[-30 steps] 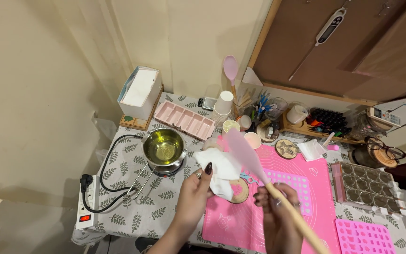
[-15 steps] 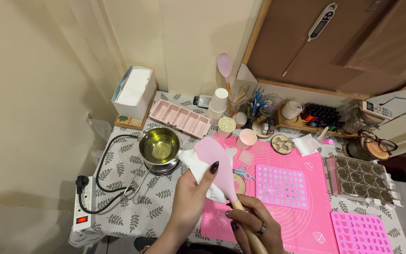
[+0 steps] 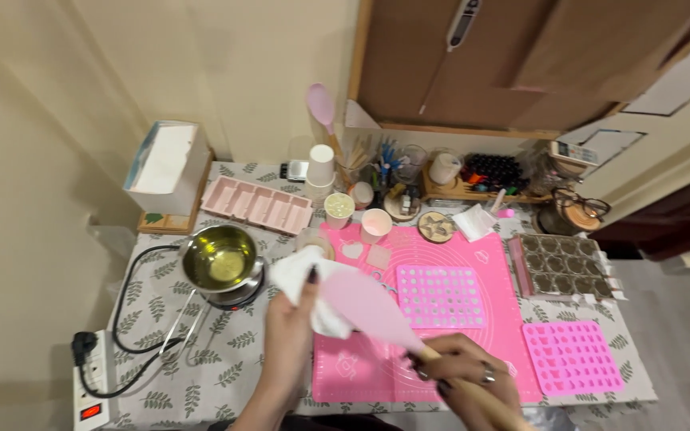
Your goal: Stirring melted wax in a pot and checking the temperature with a digital thermometer.
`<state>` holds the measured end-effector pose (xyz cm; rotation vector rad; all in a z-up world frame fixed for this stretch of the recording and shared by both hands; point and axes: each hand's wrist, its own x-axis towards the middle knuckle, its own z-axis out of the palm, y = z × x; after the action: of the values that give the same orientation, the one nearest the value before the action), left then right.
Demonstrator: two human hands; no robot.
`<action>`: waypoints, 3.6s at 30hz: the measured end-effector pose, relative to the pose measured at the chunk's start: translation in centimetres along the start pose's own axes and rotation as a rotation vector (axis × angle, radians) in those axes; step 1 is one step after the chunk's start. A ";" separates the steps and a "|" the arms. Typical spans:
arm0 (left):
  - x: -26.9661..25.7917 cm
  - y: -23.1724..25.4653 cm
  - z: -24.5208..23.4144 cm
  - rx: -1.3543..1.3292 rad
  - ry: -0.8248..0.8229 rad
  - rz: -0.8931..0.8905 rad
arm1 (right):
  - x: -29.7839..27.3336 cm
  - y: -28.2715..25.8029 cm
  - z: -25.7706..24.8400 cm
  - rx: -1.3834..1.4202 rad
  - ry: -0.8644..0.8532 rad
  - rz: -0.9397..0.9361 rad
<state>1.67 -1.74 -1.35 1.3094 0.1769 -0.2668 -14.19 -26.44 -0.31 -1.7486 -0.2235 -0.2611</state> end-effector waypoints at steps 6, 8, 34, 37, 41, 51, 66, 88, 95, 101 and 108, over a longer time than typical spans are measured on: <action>1.5 -0.4 -1.7 0.257 0.003 0.060 | -2.3 -0.7 -6.3 0.601 0.230 -0.117; 1.4 -3.6 -0.7 0.431 -0.062 -0.005 | -2.2 1.7 -7.8 0.626 0.358 0.053; -0.6 -15.2 -9.4 -0.193 0.391 -0.327 | 44.8 26.8 -4.7 -2.028 -0.309 -0.092; 0.1 -16.6 -10.9 -0.119 0.386 -0.425 | 48.1 35.3 -3.7 -2.038 -0.179 -0.317; -2.4 -7.9 -7.1 -0.129 0.374 -0.455 | 46.8 31.1 -1.2 -1.980 -0.430 -0.433; -2.5 -0.3 -3.1 -0.100 0.029 0.016 | 31.8 9.3 5.4 -0.952 -0.303 -0.248; -3.9 -2.2 0.1 0.495 0.041 -0.247 | 9.6 6.7 8.4 0.661 0.012 0.895; -3.3 -7.5 -1.7 -0.203 0.221 -0.209 | 7.4 -0.3 9.7 0.685 -0.067 0.994; -5.3 -2.9 -0.6 -0.732 -0.043 -0.234 | 5.5 3.9 12.0 0.485 -0.041 0.869; -4.4 -5.1 -1.1 -0.663 -0.058 -0.122 | 5.9 5.7 10.8 0.314 -0.024 0.794; -4.1 -4.1 -2.3 -0.489 0.069 -0.144 | 7.6 4.5 8.2 0.263 0.016 0.680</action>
<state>-3.43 -0.07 -4.55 0.8218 0.3710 -0.2793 -5.18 -19.25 -3.80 -1.4647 0.3370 0.2407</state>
